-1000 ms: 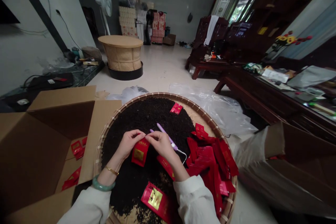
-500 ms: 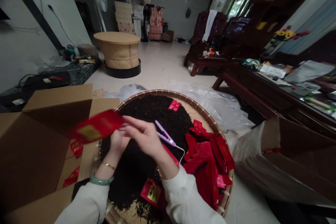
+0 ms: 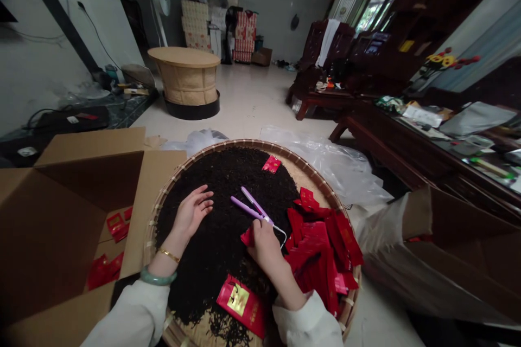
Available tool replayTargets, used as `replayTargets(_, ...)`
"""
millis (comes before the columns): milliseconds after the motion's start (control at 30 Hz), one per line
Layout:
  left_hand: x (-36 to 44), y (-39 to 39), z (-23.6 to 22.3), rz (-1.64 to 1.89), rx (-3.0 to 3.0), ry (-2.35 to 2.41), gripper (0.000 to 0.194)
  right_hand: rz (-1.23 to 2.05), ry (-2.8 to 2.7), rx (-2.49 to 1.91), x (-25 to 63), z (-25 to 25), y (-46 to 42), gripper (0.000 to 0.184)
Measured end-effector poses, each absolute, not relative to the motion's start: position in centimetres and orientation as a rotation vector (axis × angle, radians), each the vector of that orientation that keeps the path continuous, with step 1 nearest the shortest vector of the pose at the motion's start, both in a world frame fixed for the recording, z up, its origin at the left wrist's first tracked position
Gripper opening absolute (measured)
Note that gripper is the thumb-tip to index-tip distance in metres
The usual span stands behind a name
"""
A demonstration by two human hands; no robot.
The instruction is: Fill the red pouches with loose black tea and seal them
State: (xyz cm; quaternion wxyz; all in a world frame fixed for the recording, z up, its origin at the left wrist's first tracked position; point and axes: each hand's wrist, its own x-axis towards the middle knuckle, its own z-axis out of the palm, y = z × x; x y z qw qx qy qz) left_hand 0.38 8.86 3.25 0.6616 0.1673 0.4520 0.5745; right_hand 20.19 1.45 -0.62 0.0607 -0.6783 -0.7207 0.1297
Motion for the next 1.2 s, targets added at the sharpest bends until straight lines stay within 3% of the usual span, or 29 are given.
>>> replayTargets(100,0.4,8.9,3.0,1.263,0.421,1.01,0.033,0.488,-2.153,-1.961,20.6,-0.1,1.8,0.032)
replayTargets(200,0.4,9.0,2.9,1.227,0.47,1.003,0.032,0.648,-2.059,-1.942,21.4,0.5,2.1,0.01)
replayTargets(300,0.6,8.9,2.9,1.151,0.548,1.026,0.028,0.821,-1.903,-1.91,22.4,0.8,2.0,0.02)
replayTargets(467,1.1,8.3,2.9,0.869,0.864,1.051,0.024,0.76,-1.643,-1.795,23.4,1.8,2.1,0.028)
replayTargets(633,1.6,7.7,2.6,0.646,1.083,0.87,0.044,0.927,-1.431,-1.468,21.3,2.5,2.5,0.031)
replayTargets(733,1.8,7.6,2.3,0.613,1.152,0.799,0.044,0.995,-1.382,-1.342,19.7,2.0,2.7,0.033)
replayTargets(867,1.9,7.5,2.1,0.635,1.195,0.844,0.034,0.878,-1.508,-1.335,19.1,1.6,2.8,0.047)
replayTargets(1200,2.4,7.2,2.3,0.683,1.115,0.881,0.018,0.504,-1.738,-1.411,19.1,1.9,1.8,0.041)
